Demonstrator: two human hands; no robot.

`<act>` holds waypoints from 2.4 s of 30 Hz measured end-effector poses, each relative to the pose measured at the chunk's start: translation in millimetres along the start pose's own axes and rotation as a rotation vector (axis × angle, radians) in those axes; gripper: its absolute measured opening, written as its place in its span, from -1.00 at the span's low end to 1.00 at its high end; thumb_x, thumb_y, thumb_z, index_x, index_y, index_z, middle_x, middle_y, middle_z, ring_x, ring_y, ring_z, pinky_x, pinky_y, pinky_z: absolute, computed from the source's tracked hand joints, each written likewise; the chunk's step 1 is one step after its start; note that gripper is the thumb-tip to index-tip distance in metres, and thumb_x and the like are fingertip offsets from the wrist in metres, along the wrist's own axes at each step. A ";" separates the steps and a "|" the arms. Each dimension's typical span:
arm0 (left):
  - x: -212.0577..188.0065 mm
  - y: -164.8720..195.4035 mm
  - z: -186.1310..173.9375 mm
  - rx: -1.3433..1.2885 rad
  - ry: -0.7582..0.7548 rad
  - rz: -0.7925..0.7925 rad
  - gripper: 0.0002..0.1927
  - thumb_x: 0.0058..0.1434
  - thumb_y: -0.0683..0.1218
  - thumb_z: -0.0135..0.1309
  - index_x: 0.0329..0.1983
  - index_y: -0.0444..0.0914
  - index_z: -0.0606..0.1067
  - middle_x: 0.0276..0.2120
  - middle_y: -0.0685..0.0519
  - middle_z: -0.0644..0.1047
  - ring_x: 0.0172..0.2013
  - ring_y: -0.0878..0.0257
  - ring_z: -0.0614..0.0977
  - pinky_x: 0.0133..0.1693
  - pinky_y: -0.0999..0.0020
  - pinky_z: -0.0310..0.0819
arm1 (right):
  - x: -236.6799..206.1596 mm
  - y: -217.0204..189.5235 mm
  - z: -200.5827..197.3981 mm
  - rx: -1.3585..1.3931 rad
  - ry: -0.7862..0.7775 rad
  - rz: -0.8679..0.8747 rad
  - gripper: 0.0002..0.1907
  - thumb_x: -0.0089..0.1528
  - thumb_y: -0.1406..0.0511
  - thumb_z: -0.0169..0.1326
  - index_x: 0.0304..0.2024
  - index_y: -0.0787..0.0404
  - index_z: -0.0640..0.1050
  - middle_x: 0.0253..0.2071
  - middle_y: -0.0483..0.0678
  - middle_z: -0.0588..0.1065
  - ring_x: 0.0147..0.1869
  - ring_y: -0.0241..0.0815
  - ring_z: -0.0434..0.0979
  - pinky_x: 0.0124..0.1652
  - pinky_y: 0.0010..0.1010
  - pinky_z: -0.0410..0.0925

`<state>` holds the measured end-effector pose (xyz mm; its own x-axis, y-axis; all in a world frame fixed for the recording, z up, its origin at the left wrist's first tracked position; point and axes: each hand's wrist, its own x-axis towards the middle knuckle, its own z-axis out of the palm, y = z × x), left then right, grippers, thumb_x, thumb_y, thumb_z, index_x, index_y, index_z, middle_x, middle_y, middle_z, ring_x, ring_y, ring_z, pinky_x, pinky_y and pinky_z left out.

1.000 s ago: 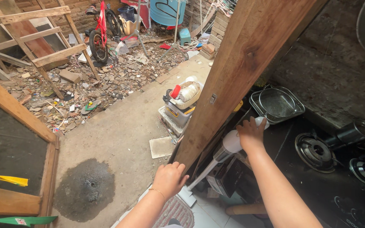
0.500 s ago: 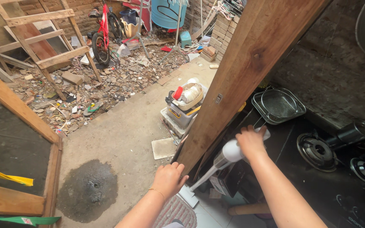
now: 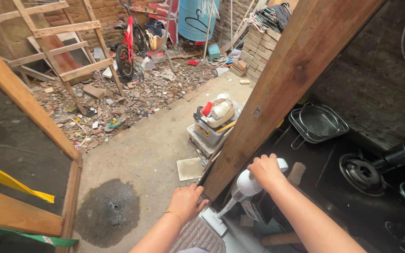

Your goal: The person picks up a cordless stick vacuum cleaner, detaches the dust cup and filter from the body, and carries the parts outside. They then tap and brush the filter with a small brush to clear debris from it.

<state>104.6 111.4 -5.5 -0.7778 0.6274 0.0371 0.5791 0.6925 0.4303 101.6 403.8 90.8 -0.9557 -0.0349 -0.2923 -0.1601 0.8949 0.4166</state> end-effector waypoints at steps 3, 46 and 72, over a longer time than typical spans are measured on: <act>-9.2 -6.8 -1.3 0.006 -0.004 -0.006 -0.64 0.21 0.15 0.19 -0.09 -0.15 0.45 -0.23 0.01 0.51 -0.12 0.03 0.59 -0.12 -0.01 0.41 | -7.1 -12.9 -16.3 0.016 0.045 -0.035 -0.69 0.08 0.30 0.24 -0.12 -0.16 0.66 -0.19 -0.15 0.52 0.02 -0.08 0.50 -0.09 -0.16 0.25; 73.6 -3.4 5.2 -2.542 0.284 -0.346 -0.20 -0.01 0.37 0.23 0.18 -0.16 0.43 0.12 0.01 0.58 0.16 0.02 0.56 0.27 -0.06 0.31 | -137.2 -65.8 -86.1 0.626 0.978 0.376 -0.52 -0.13 0.11 0.41 -0.19 0.11 0.66 -0.29 -0.09 0.60 -0.18 -0.11 0.63 -0.19 -0.29 0.46; 85.7 -23.1 -13.9 -2.136 0.417 -0.477 -0.42 0.02 -0.03 0.30 0.10 -0.13 0.35 -0.22 0.07 0.50 -0.22 0.20 0.59 -0.17 0.13 0.63 | -116.9 -87.4 98.0 1.223 0.077 0.546 -0.49 -0.08 0.04 0.45 -0.27 0.17 0.55 -0.31 0.02 0.63 -0.18 -0.21 0.68 -0.07 -0.40 0.47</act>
<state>21.2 144.2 0.3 -0.8975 0.2930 -0.3297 -0.4292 -0.7522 0.5000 251.5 373.3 4.2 -0.8440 0.4628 -0.2710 0.5269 0.6213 -0.5799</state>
